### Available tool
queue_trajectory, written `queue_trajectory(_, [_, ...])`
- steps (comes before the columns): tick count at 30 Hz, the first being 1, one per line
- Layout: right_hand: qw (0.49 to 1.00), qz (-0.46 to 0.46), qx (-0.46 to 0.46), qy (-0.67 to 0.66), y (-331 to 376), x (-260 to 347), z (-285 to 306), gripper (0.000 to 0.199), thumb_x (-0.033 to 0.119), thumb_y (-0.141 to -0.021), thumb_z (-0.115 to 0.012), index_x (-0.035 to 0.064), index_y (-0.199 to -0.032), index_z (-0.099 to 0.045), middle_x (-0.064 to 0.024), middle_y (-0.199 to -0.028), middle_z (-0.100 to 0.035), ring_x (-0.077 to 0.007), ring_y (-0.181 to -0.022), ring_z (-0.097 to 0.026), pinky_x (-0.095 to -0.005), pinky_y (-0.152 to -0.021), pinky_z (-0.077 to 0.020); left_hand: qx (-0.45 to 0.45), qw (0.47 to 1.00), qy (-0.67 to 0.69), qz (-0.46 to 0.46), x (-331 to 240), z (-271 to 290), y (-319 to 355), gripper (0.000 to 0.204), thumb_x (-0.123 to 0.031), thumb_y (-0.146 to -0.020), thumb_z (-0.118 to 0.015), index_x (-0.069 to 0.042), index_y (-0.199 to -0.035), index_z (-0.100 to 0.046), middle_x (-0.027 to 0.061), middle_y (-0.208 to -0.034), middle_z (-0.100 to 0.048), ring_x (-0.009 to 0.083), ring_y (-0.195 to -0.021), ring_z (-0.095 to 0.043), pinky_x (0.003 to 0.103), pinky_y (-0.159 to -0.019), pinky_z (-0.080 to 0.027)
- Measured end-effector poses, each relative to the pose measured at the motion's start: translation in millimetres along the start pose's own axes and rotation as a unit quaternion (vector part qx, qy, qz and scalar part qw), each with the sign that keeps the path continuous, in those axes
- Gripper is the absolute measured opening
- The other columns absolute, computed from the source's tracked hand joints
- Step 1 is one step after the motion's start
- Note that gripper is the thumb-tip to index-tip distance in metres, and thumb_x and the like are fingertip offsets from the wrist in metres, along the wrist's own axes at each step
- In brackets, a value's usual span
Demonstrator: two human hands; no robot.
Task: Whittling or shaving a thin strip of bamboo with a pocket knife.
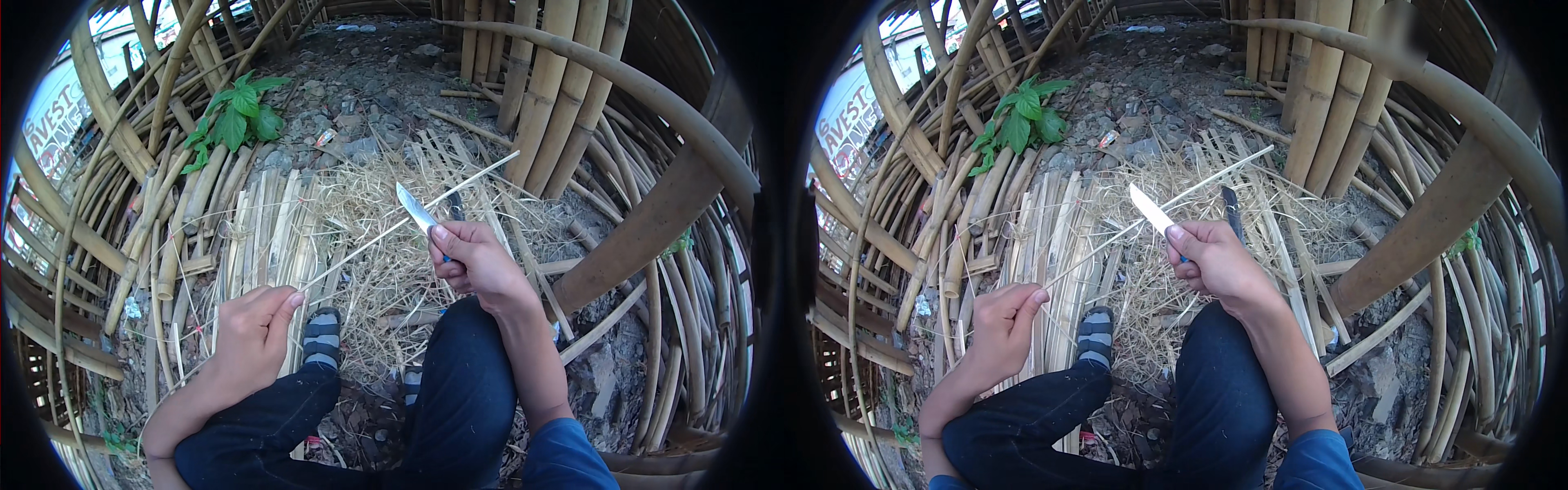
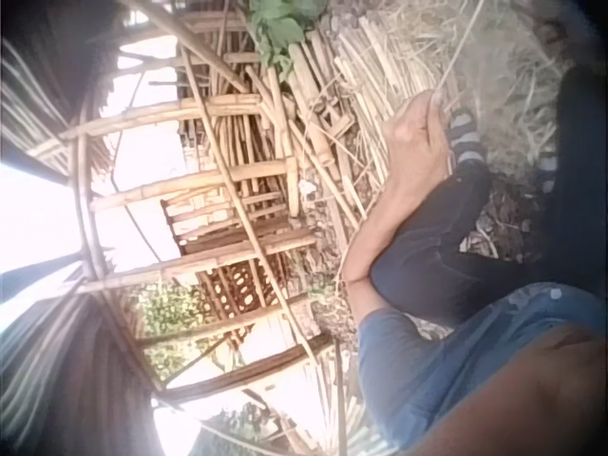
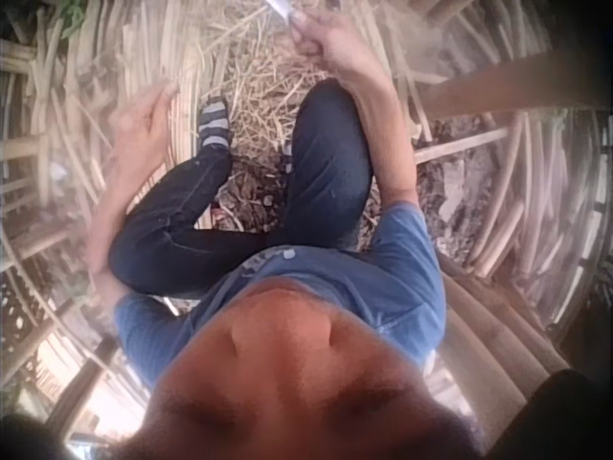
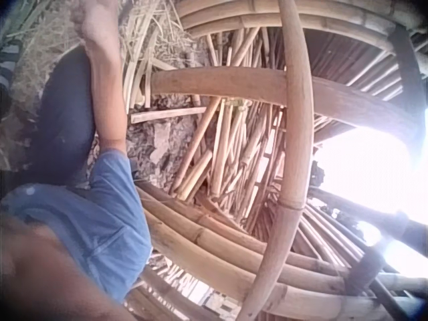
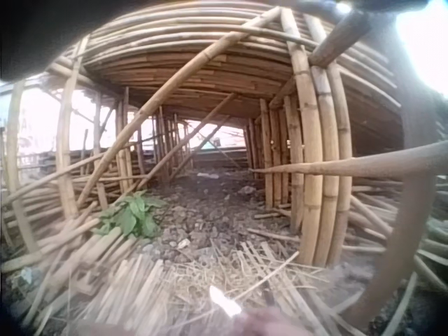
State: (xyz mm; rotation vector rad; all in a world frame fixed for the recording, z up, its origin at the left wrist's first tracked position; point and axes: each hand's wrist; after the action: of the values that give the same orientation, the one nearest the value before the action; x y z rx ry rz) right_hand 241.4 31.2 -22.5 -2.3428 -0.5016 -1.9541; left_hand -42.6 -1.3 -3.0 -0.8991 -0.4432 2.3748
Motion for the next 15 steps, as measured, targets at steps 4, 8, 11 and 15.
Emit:
queue_trajectory(4, [1.000,-0.015,-0.021,0.009,2,1,14,0.034,0.026,-0.099,-0.044,0.0082,-0.072,-0.052,0.0053,-0.057,-0.040,-0.0020,-0.046,-0.029,-0.0189,-0.041,-0.0206,0.028,0.999,-0.029,0.020,6,9,5,0.011,-0.002,-0.088,-0.057,0.006,-0.085,-0.063,0.0165,-0.066,-0.059,0.0246,-0.053,-0.055,0.032,-0.052,-0.041])
queue_trajectory(8, [0.999,-0.023,-0.035,0.011,8,3,20,0.034,0.026,-0.099,-0.044,0.0083,-0.071,-0.052,0.0052,-0.056,-0.040,-0.0021,-0.046,-0.028,-0.0190,-0.040,-0.0199,0.029,0.999,-0.012,0.018,11,12,9,0.010,-0.003,-0.087,-0.058,0.006,-0.084,-0.063,0.0149,-0.063,-0.056,0.0237,-0.051,-0.052,0.032,-0.050,-0.039])
queue_trajectory(11, [0.999,-0.025,-0.042,0.017,11,2,21,0.034,0.026,-0.099,-0.045,0.0083,-0.071,-0.052,0.0052,-0.056,-0.040,-0.0020,-0.046,-0.028,-0.0191,-0.040,-0.0195,0.040,0.999,-0.028,0.023,11,18,11,0.010,-0.002,-0.087,-0.058,0.005,-0.082,-0.062,0.0139,-0.061,-0.054,0.0233,-0.050,-0.050,0.032,-0.049,-0.037])
queue_trajectory(15, [0.999,-0.021,-0.043,0.006,11,1,25,0.032,0.025,-0.099,-0.047,0.0077,-0.072,-0.051,0.0048,-0.055,-0.040,-0.0013,-0.043,-0.027,-0.0185,-0.038,-0.0184,0.048,0.996,-0.062,0.030,12,27,16,0.010,-0.002,-0.087,-0.058,0.005,-0.082,-0.062,0.0139,-0.061,-0.054,0.0236,-0.051,-0.050,0.033,-0.051,-0.037])
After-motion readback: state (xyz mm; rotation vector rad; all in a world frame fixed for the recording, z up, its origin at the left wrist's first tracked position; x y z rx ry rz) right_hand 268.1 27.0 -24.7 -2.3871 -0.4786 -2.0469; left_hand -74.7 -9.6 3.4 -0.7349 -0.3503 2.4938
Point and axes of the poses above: each hand's wrist, its own y-axis away from the middle knuckle, its own z-axis out of the back of the hand, x = y × z
